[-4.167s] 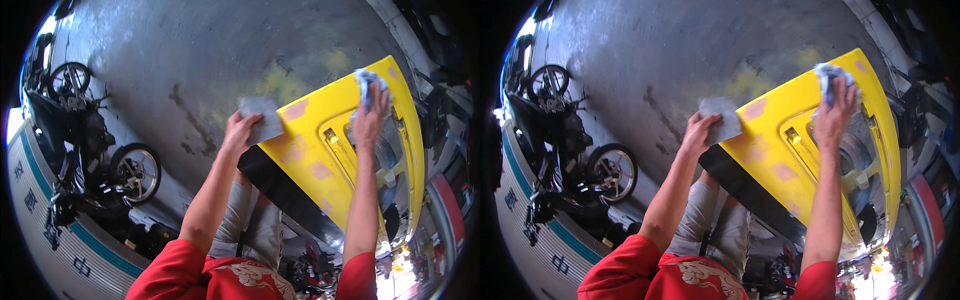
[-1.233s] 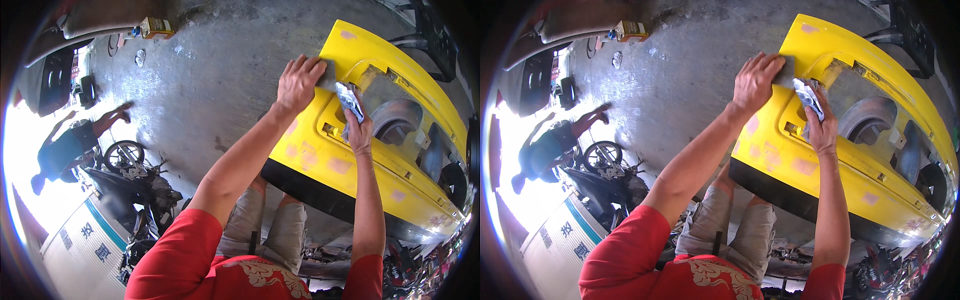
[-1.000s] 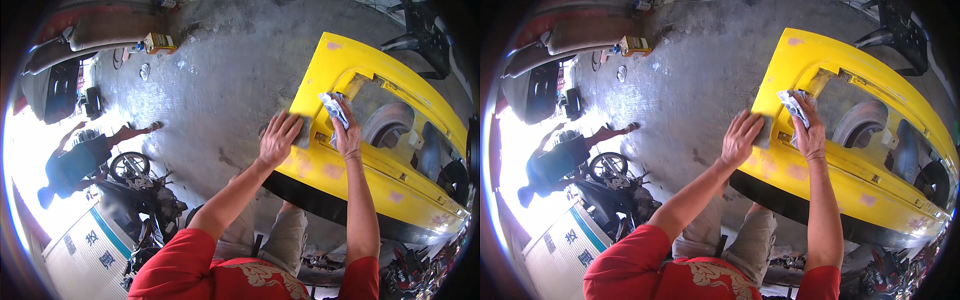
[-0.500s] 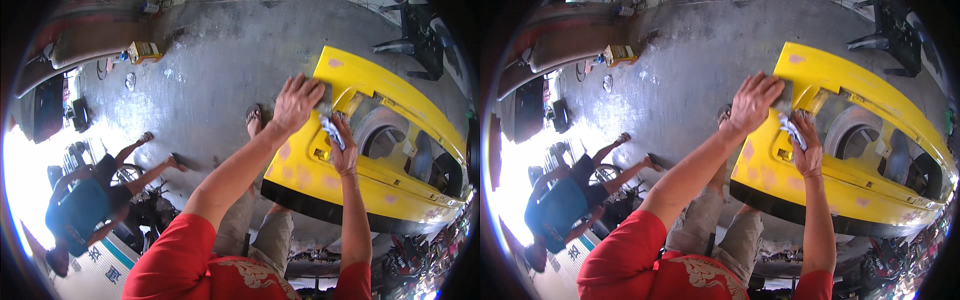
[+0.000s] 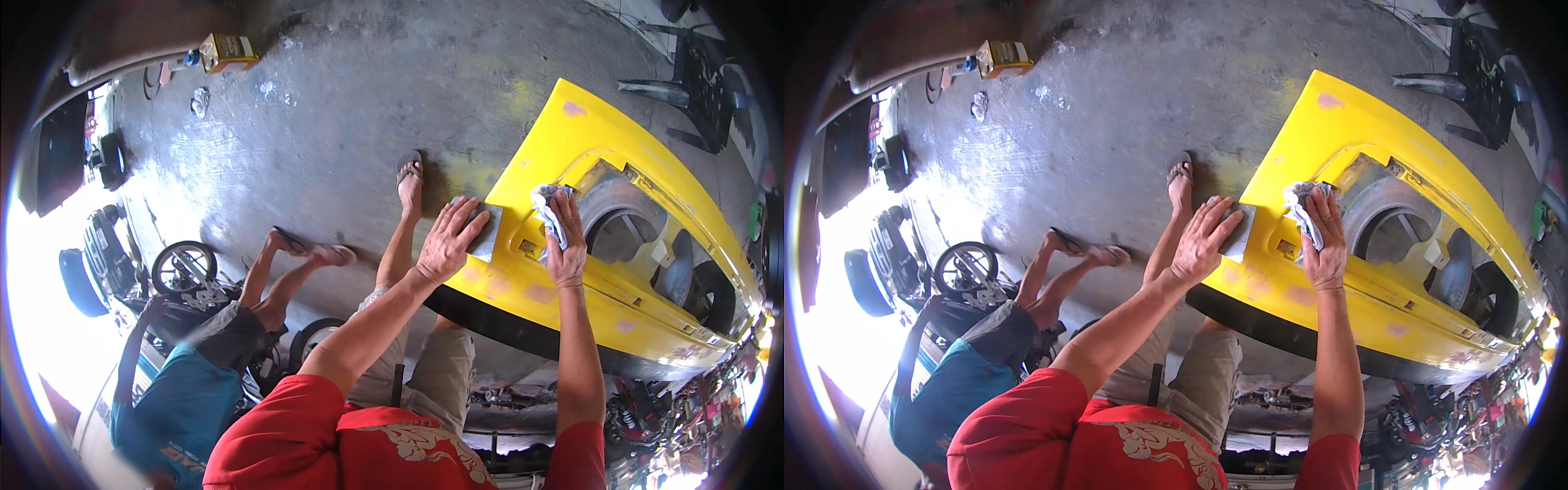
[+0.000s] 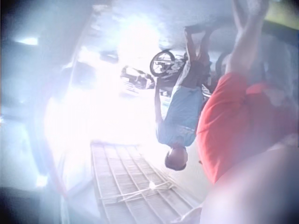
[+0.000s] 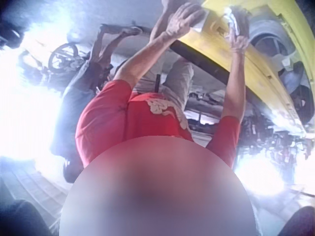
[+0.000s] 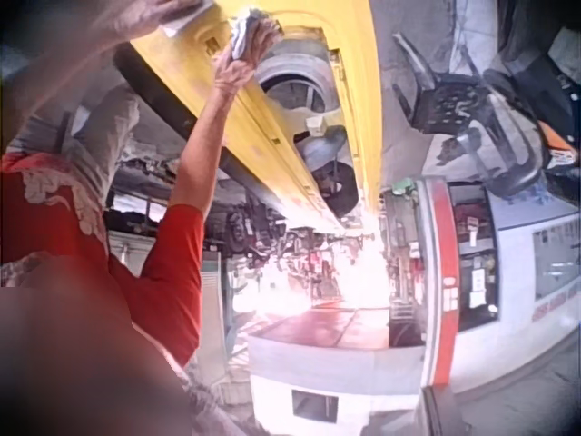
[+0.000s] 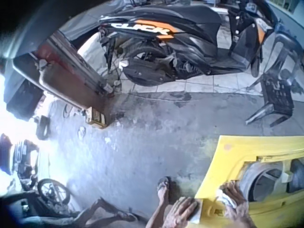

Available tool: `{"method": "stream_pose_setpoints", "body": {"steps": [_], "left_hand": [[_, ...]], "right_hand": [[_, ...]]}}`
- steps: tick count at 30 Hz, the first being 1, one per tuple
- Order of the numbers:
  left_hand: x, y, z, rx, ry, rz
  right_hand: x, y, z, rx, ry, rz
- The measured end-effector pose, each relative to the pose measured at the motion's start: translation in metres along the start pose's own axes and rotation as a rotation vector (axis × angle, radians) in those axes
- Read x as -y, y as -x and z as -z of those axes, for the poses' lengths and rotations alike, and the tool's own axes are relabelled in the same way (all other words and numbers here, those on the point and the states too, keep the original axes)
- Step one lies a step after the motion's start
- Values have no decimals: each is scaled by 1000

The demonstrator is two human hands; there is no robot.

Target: The person wipes a yellow car part with a cloth, then uses a sanding block to sand the black section. They alternate between wiping and sanding to clean and smooth the surface.

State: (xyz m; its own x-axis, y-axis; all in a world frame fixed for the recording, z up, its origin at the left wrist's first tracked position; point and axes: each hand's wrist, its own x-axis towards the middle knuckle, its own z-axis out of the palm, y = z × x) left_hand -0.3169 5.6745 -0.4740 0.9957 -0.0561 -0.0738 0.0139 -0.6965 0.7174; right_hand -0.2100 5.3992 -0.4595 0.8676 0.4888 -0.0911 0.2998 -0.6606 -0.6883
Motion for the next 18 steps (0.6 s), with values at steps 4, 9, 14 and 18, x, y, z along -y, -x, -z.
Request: {"method": "stream_pose_setpoints", "body": {"steps": [4, 9, 14, 18], "left_hand": [[21, -67, -18, -81, 32, -74], [11, -40, 0, -26, 44, -15], [18, -39, 14, -49, -156, -127], [25, -96, 5, -27, -227, -187]], "right_hand": [[-2, 1, -2, 39, 21, 2], [-4, 3, -3, 41, 34, 15], [-4, 1, -5, 35, 56, 16], [-3, 0, -5, 26, 48, 22]]}}
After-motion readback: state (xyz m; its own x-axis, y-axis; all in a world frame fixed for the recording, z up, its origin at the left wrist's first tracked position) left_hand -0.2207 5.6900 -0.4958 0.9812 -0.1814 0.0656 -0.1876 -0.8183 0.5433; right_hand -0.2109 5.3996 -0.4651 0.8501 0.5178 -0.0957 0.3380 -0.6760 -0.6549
